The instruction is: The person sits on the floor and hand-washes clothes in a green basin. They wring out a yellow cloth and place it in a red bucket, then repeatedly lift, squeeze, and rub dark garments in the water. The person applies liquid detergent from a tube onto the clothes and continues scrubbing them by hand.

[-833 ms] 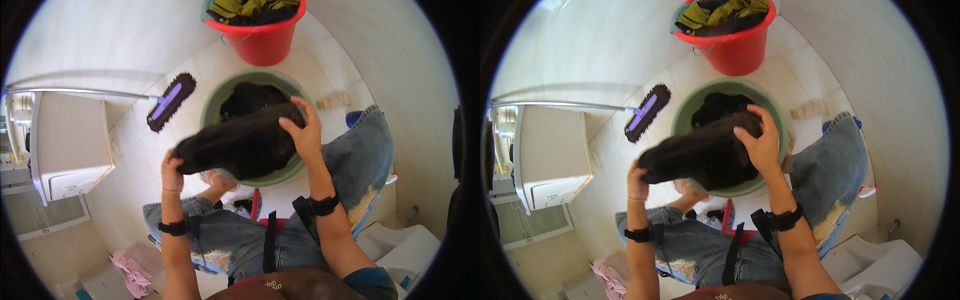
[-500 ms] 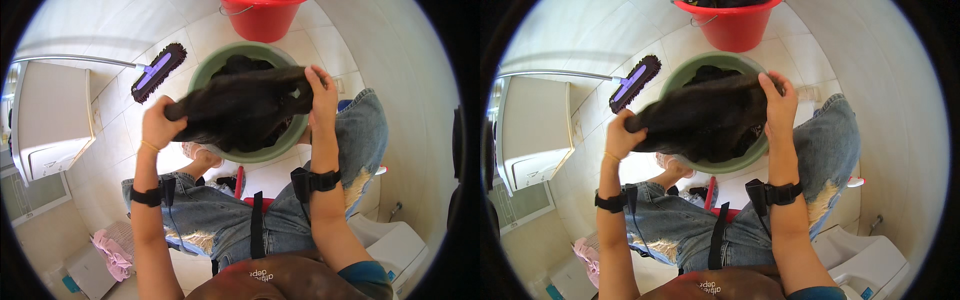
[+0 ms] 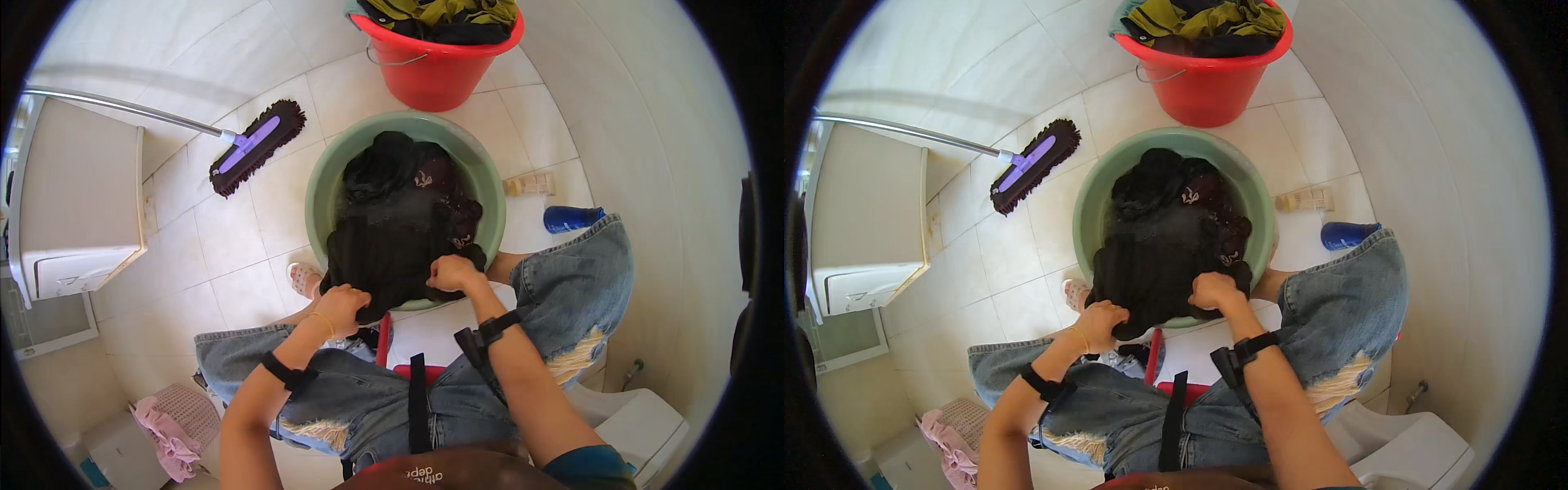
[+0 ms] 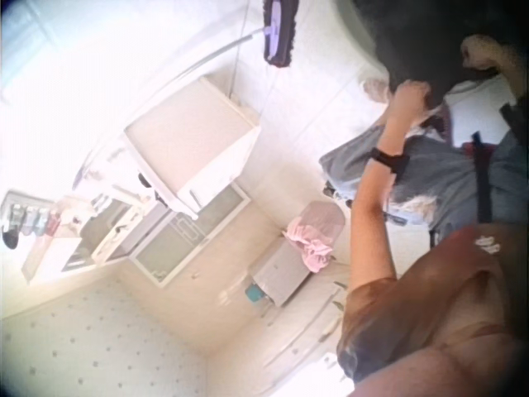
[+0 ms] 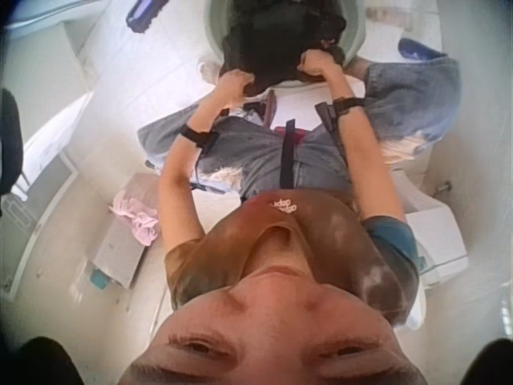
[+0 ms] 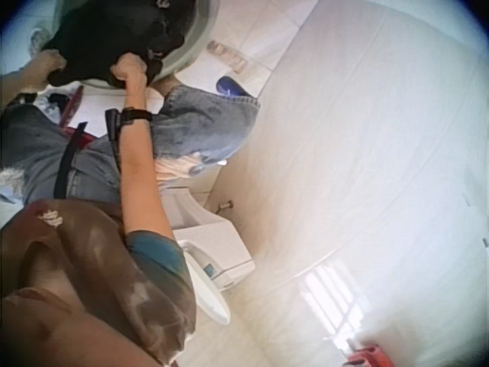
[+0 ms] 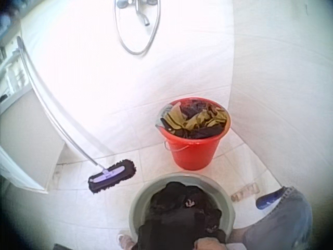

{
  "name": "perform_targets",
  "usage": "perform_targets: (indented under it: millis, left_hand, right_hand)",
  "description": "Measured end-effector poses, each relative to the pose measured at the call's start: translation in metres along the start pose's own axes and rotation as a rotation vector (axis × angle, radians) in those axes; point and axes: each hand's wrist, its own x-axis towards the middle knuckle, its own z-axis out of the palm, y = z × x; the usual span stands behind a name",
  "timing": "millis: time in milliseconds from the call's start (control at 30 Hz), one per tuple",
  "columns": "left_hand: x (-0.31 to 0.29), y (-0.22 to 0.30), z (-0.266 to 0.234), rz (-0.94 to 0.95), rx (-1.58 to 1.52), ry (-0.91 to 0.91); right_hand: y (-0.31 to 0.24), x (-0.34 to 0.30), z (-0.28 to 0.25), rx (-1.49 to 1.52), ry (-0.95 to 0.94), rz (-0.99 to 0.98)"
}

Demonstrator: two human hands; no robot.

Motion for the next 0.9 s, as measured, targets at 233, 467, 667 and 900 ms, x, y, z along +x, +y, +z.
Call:
perform_targets:
  millis: [233,467,667,900]
  left_hand:
    - [0.078,-0.021,0.007,-0.346,-0.235,0.081]
    - [0.149,-0.103,0.034,-0.972,-0.384,0.393]
    - [0.14,-0.119,0.033,-0.808,-0.439,0.157]
    - [0.045,-0.053,-0.064,-0.459,-1.117,0.435]
  right_hand:
    - [0.025,0.062,0.009,0.48,0.673,0.055]
    - [0.031,0.11,0.018,0.674,0.547,0.396]
    - [0.024,0.106,0.031,0.473,0.332,0.293]
    - [0.011,0.066,-0.015,0.972,0.813,-0.188]
